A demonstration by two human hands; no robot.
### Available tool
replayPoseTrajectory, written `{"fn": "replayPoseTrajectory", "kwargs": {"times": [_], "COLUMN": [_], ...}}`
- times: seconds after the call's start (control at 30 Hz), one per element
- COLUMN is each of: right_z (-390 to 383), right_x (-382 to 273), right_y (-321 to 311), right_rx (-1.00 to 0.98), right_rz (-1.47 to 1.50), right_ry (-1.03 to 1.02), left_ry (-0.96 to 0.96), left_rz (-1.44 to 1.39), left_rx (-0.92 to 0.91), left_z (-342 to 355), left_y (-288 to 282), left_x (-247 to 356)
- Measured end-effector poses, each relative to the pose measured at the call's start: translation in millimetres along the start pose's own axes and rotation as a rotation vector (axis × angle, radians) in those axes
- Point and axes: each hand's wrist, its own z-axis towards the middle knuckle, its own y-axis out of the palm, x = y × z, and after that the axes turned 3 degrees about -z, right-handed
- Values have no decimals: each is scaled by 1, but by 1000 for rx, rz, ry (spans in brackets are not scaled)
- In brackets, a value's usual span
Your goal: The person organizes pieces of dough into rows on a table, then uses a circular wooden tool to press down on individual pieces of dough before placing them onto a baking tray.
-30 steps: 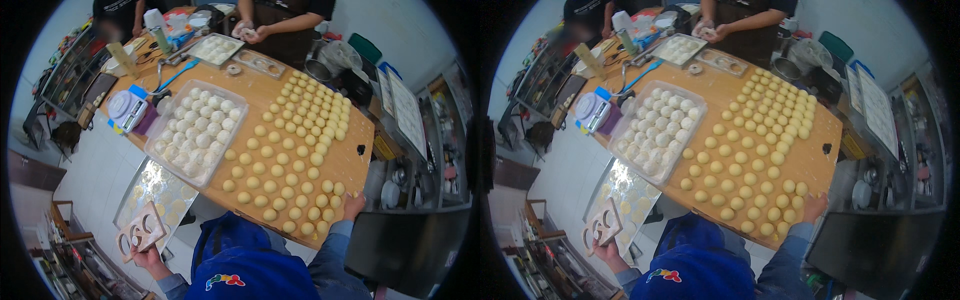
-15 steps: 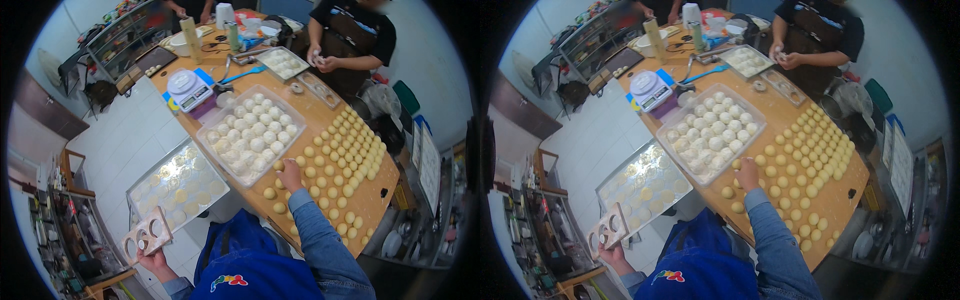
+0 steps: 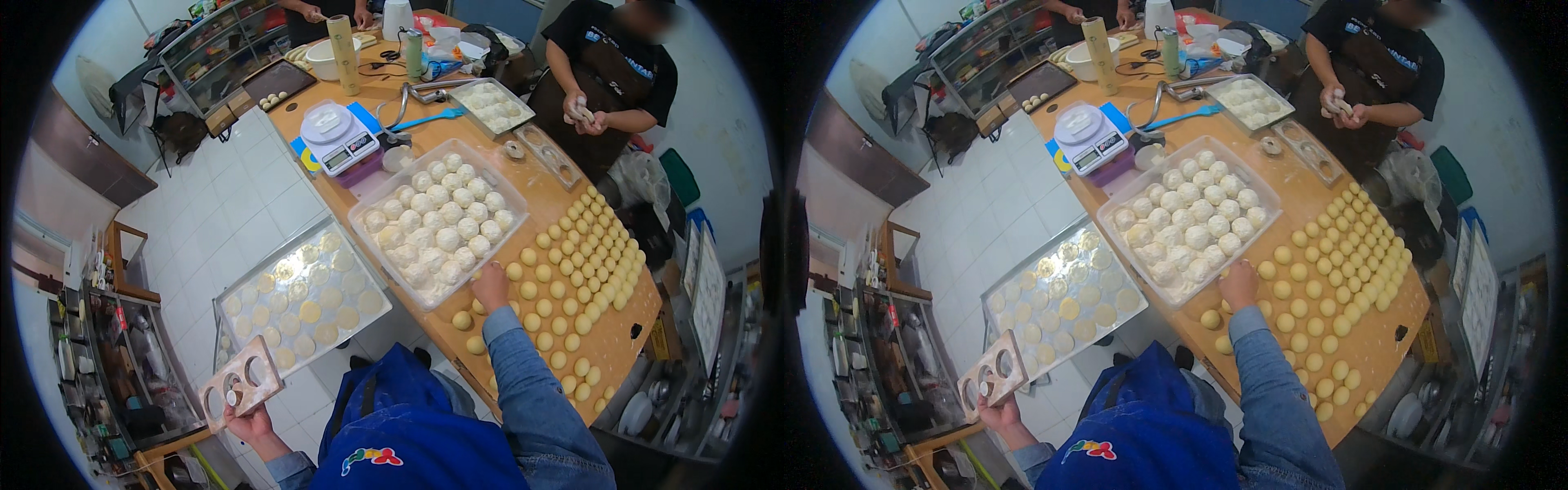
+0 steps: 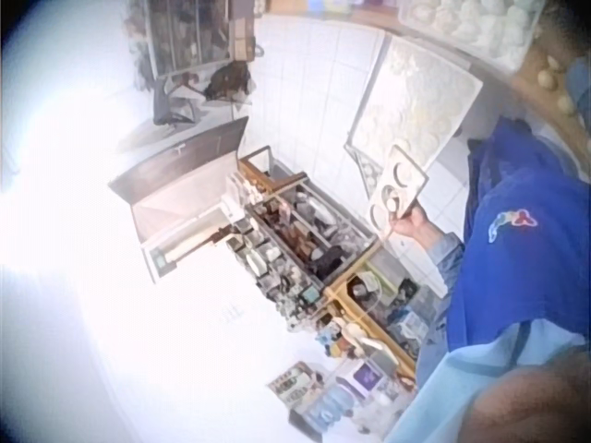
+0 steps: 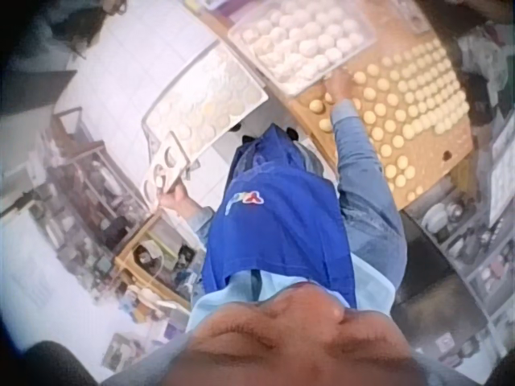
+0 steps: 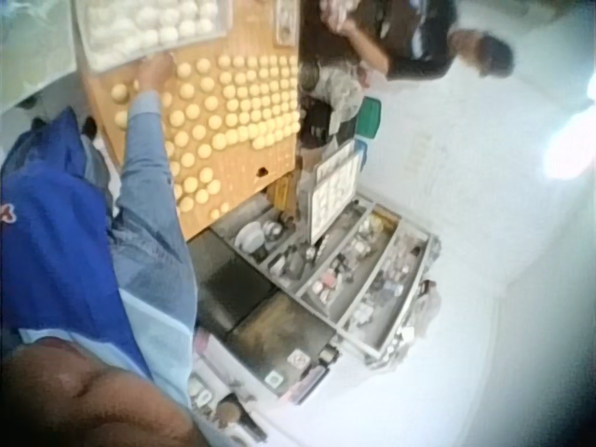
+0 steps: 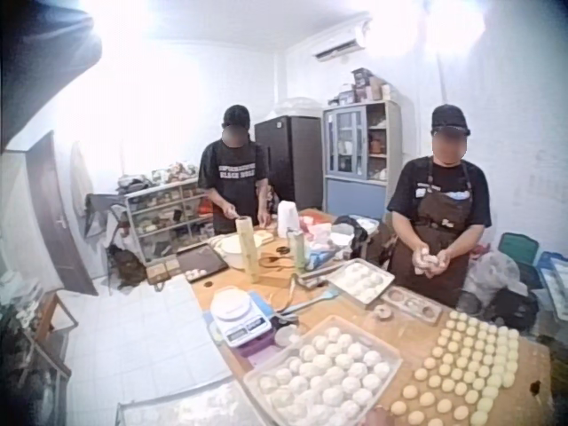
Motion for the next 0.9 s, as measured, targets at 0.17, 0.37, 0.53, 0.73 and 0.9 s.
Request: {"fn": "replayPoseTrajectory", "kwargs": {"times": [0.17,0.37,0.53,0.73,0.9], "right_z": [-3,-31,-92,-230,-323], "right_x": [-4,13,74,215,267], "right_y": [-14,-50,-84,-96,-102], "right_rx": [-37,141,361,511,636], "right_rz": [86,122,210,326,152], "right_ry": [89,192,363,872,1172], "left_ry": [0,-80,-148,-274,-390], "left_rz": [22,44,117,234,275], "left_rx": [32,-11,-29,-32,-140], "left_z": [2,19,14,0,2], "left_y": [15,19,35,58,57], "left_x": [-10,-21,-57,-114,-145]}}
